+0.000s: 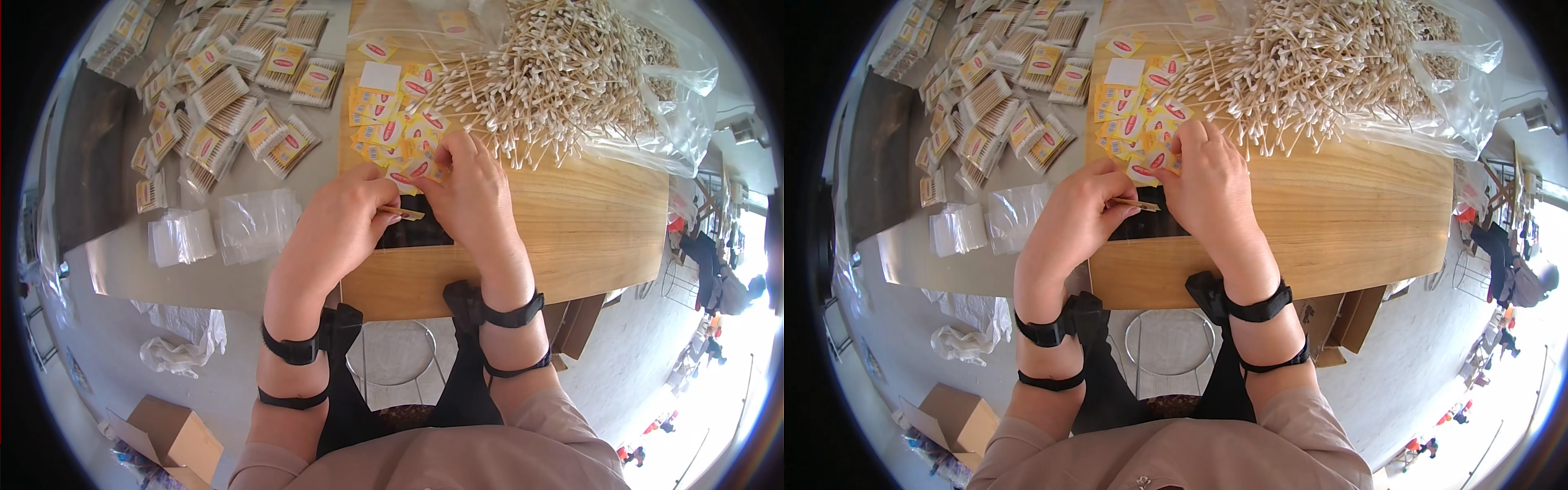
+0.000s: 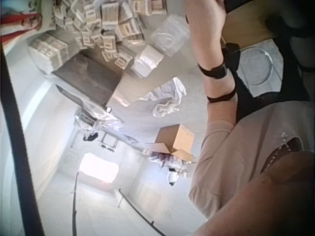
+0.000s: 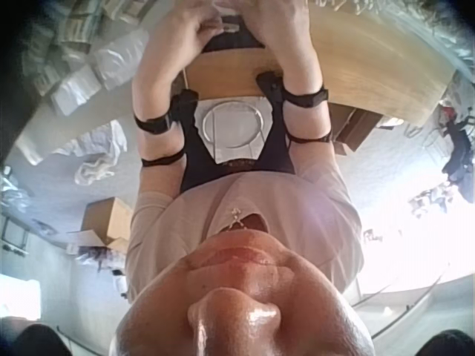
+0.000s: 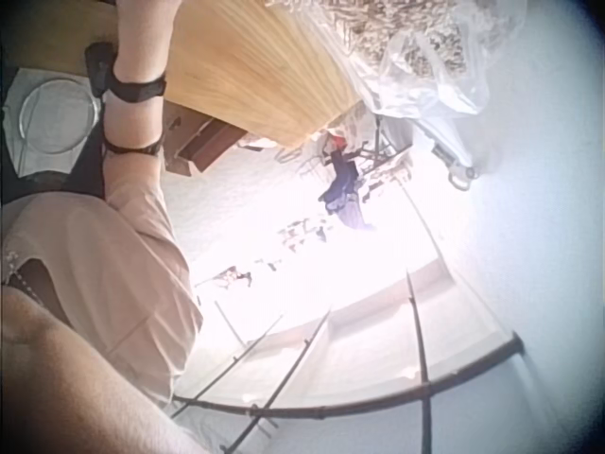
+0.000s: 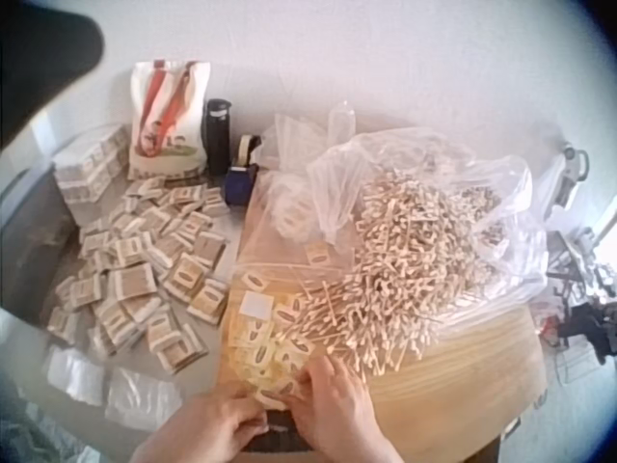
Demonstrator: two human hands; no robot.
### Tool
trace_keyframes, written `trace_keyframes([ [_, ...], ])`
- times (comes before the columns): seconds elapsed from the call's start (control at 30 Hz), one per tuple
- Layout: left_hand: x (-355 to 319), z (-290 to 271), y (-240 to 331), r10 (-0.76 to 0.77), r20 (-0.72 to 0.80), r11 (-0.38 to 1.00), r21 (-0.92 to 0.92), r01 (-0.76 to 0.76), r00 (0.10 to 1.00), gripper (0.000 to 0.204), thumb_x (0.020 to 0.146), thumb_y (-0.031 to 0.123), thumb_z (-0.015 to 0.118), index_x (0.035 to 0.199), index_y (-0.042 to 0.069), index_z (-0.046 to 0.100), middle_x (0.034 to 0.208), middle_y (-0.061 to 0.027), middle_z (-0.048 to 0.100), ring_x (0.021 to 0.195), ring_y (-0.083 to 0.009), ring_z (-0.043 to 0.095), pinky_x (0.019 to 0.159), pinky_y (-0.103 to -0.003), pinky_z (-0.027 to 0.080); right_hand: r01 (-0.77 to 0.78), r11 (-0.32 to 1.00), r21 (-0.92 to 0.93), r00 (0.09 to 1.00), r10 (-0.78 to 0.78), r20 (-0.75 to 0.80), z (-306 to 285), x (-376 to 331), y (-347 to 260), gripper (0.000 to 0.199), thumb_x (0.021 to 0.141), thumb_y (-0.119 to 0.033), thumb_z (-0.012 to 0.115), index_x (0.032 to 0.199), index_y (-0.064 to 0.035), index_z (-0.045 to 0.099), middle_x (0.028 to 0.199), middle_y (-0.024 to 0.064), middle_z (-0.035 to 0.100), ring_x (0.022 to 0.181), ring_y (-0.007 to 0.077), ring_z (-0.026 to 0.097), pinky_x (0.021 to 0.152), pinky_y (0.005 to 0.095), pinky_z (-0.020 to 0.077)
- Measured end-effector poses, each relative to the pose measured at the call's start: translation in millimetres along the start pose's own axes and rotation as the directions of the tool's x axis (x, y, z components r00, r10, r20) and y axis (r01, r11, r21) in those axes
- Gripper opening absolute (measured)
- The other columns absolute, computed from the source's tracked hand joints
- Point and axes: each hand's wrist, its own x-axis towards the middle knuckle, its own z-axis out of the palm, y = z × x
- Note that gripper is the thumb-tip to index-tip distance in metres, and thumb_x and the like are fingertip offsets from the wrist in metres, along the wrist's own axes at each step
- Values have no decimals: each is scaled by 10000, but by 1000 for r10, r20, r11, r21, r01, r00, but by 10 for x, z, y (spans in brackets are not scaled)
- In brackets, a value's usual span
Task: Packaging cotton swabs into small plastic bags and attaching labels.
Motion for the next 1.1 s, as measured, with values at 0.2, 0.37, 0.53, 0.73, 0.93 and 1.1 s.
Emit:
trace_keyframes([
  [0.2, 9, 8, -5, -2, 11, 1000, -20, 3, 1000, 125, 772, -14, 709, 836, -19, 602, 830, -132, 602, 746, -323, 621, 665, -379, 489, -212, 929, 304, 972, 170, 160, -85, 8, -92, 312, 768, -36, 717, 1033, -47, 554, 908, 160, 644, 799, 352, 644, 666, 422, 507],
  [0.37, 19, 14, -3, 8, 5, 1000, -6, -8, 1000, 127, 779, 4, 705, 844, -17, 597, 819, -138, 596, 735, -335, 605, 649, -384, 471, -111, 898, 425, 991, 68, 113, -172, -11, -67, 187, 807, -5, 668, 976, -35, 595, 853, 147, 664, 713, 276, 646, 656, 350, 512],
  [0.53, 29, 8, -10, -8, 28, 1000, -16, 8, 1000, 142, 783, 3, 705, 860, -28, 590, 832, -141, 604, 747, -329, 602, 661, -369, 474, -237, 842, 484, 971, 187, 150, -175, -9, -9, 199, 833, 10, 659, 1023, -27, 611, 835, 134, 688, 687, 196, 653, 636, 308, 515],
  [0.73, 41, 27, -13, -1, 9, 999, -44, 2, 1000, 150, 783, 9, 709, 867, -27, 590, 842, -150, 610, 749, -332, 599, 663, -375, 474, -304, 703, 643, 953, 212, 218, -178, -15, -26, 137, 853, -16, 704, 956, 6, 618, 780, 102, 691, 696, 111, 657, 640, 252, 525],
  [0.93, 40, 0, 9, -69, 0, 997, -29, 69, 998, 181, 781, 25, 721, 884, -23, 581, 852, -153, 622, 763, -338, 605, 664, -389, 474, -334, 746, 577, 932, 167, 323, -228, -69, 3, 99, 812, -8, 713, 870, 13, 636, 755, 114, 665, 678, 177, 648, 616, 288, 511],
  [1.1, 57, 1, 87, -159, -6, 987, -33, 159, 987, 199, 785, 10, 718, 925, -15, 579, 830, -135, 629, 762, -305, 623, 663, -373, 488, -183, 864, 468, 965, 66, 254, -210, -114, 30, 103, 758, 14, 681, 852, 2, 643, 775, 165, 639, 698, 319, 631, 622, 362, 498],
])
